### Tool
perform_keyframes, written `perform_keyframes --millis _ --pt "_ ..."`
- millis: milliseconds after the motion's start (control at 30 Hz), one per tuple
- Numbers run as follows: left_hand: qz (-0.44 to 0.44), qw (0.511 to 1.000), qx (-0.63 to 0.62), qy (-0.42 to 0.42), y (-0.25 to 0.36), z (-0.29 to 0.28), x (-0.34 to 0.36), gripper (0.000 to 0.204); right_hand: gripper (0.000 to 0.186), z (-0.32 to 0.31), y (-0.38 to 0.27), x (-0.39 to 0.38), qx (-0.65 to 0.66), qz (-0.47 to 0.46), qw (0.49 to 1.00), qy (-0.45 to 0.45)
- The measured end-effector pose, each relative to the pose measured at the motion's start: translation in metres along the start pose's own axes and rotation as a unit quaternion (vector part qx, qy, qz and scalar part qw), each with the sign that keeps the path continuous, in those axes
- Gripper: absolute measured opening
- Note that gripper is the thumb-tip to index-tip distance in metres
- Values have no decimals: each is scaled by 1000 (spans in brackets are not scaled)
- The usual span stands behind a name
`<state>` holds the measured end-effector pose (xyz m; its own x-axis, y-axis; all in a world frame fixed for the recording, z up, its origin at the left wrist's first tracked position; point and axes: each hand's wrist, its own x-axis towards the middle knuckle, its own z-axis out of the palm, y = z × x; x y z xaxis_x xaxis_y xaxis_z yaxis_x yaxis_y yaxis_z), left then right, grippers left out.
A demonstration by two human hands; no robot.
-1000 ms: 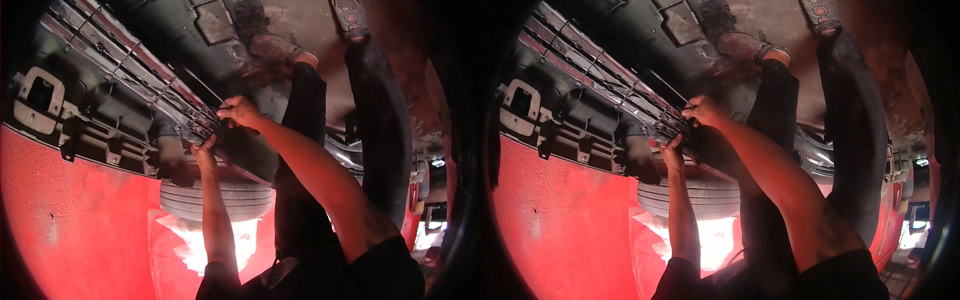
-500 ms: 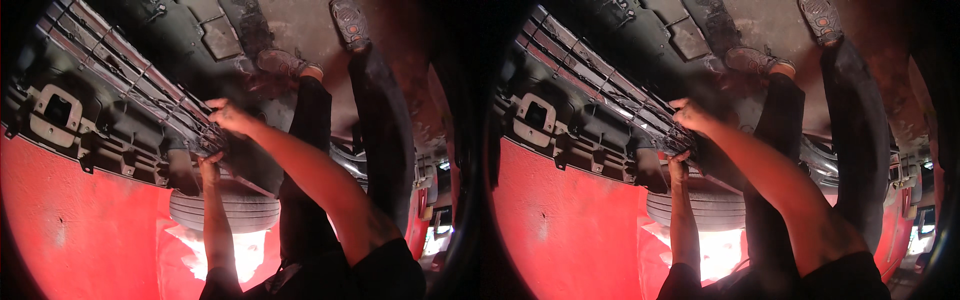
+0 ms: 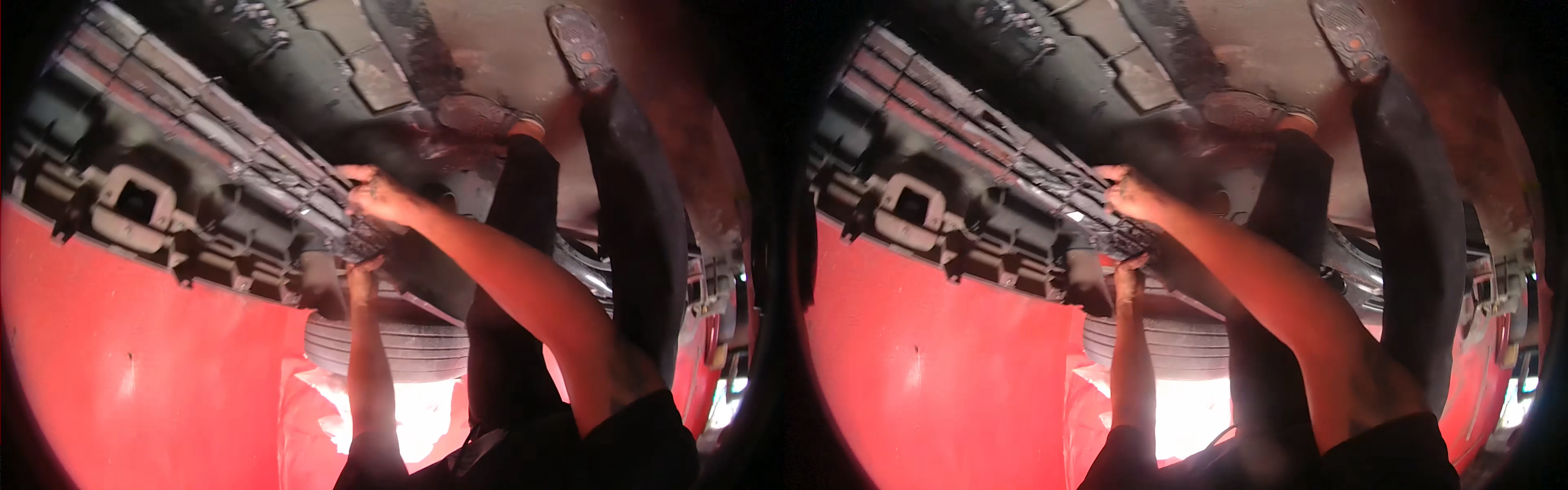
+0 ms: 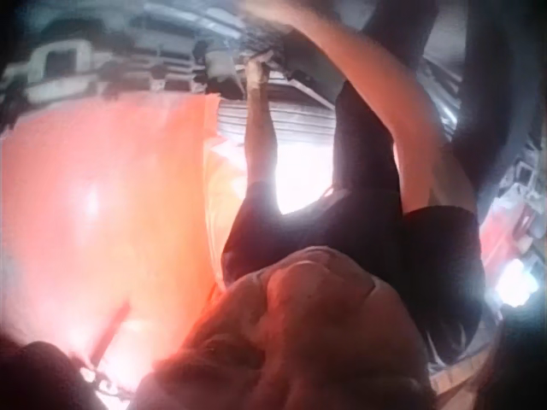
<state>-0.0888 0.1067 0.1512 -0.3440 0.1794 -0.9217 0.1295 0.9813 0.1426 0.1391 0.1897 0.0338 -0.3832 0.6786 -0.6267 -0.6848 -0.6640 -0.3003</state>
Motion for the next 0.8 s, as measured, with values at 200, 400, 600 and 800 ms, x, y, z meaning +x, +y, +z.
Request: perform_keyframes --millis 200,400,600,800 --pt "43 999 -16 14 20 37 -14 38 43 -35 -24 -59 58 134 987 73" --pt "34 991 72 111 -37 3 -6 73 55 -85 -89 -188 22 206 944 256" --pt "116 943 269 158 -48 49 -69 91 57 -33 -221 -341 -56 218 956 187" --pt "219 947 233 -37 32 117 -175 79 60 61 -269 -472 -308 245 916 70"
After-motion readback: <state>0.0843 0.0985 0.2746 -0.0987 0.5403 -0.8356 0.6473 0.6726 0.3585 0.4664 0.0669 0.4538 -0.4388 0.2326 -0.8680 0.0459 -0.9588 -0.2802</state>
